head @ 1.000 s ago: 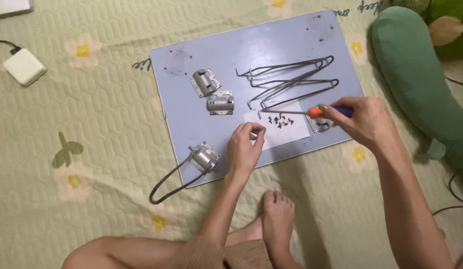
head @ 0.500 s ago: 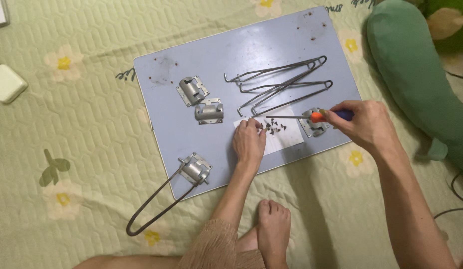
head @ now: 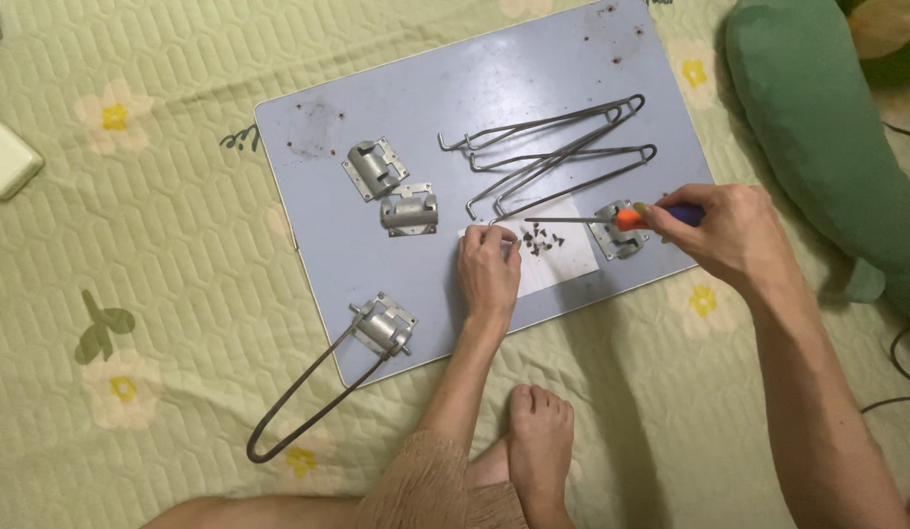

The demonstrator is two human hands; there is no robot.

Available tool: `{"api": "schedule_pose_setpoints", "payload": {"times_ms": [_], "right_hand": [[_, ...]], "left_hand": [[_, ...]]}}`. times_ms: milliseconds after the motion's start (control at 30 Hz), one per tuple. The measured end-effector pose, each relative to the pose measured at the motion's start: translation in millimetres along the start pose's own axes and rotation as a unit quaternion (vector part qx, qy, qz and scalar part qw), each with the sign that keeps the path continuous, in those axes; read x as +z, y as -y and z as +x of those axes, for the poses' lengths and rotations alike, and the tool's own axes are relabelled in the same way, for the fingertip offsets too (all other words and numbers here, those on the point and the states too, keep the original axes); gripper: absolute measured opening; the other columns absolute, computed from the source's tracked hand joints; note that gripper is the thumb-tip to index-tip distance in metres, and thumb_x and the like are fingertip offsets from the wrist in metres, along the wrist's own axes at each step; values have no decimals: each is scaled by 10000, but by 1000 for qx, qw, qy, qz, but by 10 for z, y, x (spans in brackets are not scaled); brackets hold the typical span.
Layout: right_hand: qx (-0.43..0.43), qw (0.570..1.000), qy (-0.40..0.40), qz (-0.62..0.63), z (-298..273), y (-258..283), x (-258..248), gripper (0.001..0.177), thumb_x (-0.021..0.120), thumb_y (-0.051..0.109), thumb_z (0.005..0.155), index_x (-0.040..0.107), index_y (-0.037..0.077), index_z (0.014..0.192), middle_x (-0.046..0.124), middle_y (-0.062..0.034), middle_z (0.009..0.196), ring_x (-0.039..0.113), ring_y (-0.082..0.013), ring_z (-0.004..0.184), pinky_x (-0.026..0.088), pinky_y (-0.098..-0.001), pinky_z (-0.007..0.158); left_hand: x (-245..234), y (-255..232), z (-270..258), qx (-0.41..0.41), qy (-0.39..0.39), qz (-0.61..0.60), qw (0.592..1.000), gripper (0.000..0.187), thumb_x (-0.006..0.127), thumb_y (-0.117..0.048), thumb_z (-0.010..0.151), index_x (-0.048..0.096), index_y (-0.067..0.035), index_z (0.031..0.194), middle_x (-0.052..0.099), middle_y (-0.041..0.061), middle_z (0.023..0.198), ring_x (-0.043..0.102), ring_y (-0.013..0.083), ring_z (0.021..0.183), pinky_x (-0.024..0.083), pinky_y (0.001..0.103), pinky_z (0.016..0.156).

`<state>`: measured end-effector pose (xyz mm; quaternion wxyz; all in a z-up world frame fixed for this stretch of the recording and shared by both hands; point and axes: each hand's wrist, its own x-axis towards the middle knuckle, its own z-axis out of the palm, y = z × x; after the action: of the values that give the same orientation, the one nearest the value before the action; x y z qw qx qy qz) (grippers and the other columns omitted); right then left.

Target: The person assembles metal furniture components on a light blue board. They use a screwdriver to attach screws to metal brackets and connect them to wire frame pieces, working on multiple units one at a time.

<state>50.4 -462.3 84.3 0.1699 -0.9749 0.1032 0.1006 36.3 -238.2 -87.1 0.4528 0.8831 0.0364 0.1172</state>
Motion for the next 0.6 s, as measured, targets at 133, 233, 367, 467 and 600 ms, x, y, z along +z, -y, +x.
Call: {"api": "schedule_pose_setpoints", "payload": {"times_ms": [133,233,367,467,600], "right_hand": [[-18,1000,-3,2,-23,5,-67,312,747,355,933,814,90,1083,729,-86,659,626,-155,534,471,-341,488],[-69,997,-14,10,-59,41,-129,307,755,346,927,815,82,1071,715,-84,650,609,-155,518,462,-327,491],[-57,998,7,-11,-95,114,-168,290,774,349,899,830,112,1058,698,-104,609,590,-180,507,447,-344,480],[-63,998,17,-12,-107,160,-177,288,768,349,899,826,120,1062,701,-92,609,595,-177,498,448,-353,469],[-77,997,16,-16,-128,163,-173,293,778,348,890,826,111,1057,716,-99,638,618,-181,517,482,-350,492]], "left_hand": [[-86,52,-4,-54,22,-94,994,146,797,-98,818,720,-102,942,682,57,904,637,248,854,508,384,793],[-147,98,16,-97,13,-160,982,154,796,-119,804,714,-107,934,713,26,908,656,198,787,525,350,752],[-183,133,24,-30,-38,-140,989,173,801,-82,773,720,-98,925,726,30,914,629,201,794,517,353,773],[-236,126,8,-7,-46,-130,990,213,782,-72,775,710,-107,972,735,10,915,623,201,827,519,350,782],[-337,84,0,63,-37,-73,995,276,762,-73,788,713,-130,1054,730,-4,946,626,201,877,527,352,806]]}}
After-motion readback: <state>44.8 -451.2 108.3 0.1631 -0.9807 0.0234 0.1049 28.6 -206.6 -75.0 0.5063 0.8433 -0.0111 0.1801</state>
